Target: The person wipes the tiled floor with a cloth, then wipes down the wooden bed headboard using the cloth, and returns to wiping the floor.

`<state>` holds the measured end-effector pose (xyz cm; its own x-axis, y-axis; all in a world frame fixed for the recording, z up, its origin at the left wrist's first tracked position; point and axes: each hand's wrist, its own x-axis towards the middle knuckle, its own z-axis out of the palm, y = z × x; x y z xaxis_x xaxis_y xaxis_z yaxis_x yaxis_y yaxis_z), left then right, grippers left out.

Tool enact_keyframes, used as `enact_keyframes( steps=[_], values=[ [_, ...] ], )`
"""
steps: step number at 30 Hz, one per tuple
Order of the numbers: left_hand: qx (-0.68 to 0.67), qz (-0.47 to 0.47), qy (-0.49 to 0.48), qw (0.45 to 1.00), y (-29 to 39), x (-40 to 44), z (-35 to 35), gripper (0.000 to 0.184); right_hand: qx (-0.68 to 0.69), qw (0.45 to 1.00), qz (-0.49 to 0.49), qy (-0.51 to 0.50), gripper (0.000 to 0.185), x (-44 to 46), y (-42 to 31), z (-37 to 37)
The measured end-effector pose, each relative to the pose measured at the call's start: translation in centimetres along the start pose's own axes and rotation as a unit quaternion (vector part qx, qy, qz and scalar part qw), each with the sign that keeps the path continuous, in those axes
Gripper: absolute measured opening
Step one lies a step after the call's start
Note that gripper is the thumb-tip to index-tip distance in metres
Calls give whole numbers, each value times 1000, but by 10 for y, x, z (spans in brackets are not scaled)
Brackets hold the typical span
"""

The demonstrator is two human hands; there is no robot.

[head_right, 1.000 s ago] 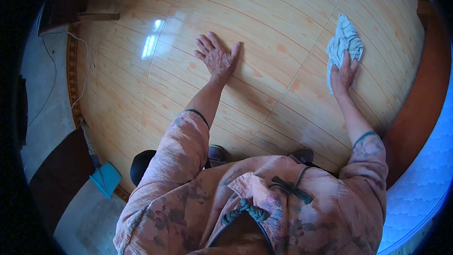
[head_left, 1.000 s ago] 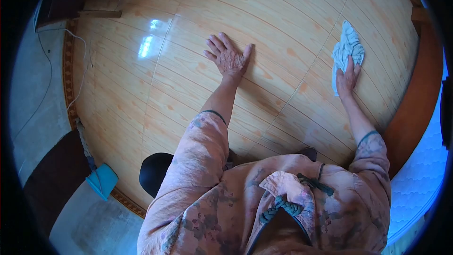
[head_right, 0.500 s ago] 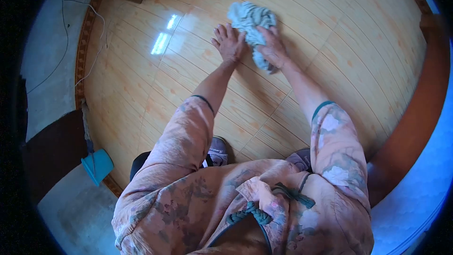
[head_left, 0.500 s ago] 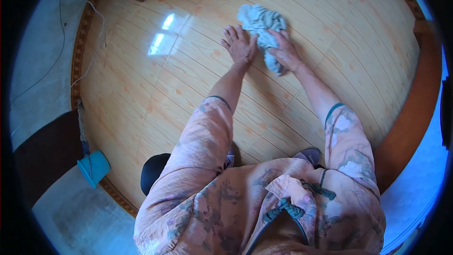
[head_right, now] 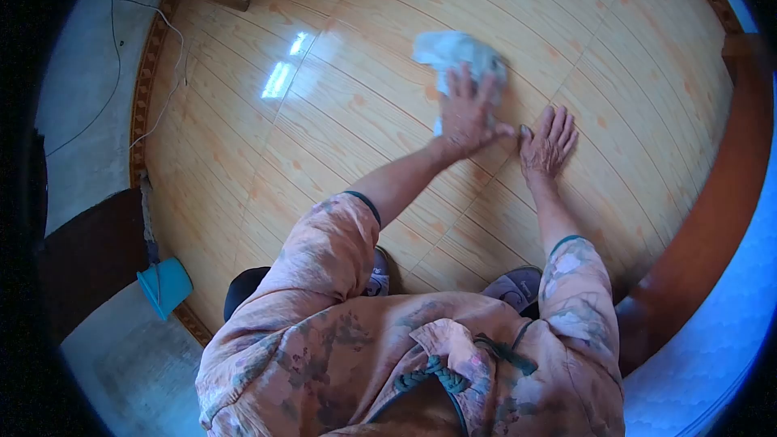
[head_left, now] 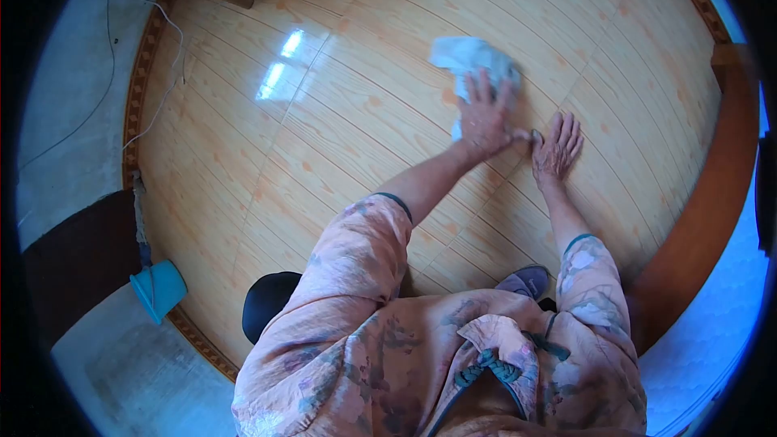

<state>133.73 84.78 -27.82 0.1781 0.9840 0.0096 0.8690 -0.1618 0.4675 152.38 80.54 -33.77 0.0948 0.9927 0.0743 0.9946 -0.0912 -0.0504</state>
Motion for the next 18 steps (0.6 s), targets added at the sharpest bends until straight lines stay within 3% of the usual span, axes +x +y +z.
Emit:
enact_keyframes(
  steps=[1, 3, 6, 9, 14, 18],
  values=[
    [9, 53, -51, 997, 10, -2, -1, 88, -7, 1000, 3, -8, 72, -5, 3, 0],
    [54, 257, -58, 963, 8, 9, 21, 69, -17, 1000, 0, -15, 73, 0, 3, 3],
    [-1, 252, -75, 965, -2, 29, 13, 59, -5, 1000, -11, 11, 73, 1, 2, 1],
    [37, 237, -24, 970, -35, 67, 18, 58, -3, 1000, -16, 24, 73, 2, -1, 0],
    [118, 52, 68, 989, -153, 124, -40, 55, -11, 999, -24, 24, 70, 1, -1, -1],
    [122, -130, 140, 974, -268, 91, -100, 58, -21, 999, -22, 17, 70, 1, -1, 0]
  ],
)
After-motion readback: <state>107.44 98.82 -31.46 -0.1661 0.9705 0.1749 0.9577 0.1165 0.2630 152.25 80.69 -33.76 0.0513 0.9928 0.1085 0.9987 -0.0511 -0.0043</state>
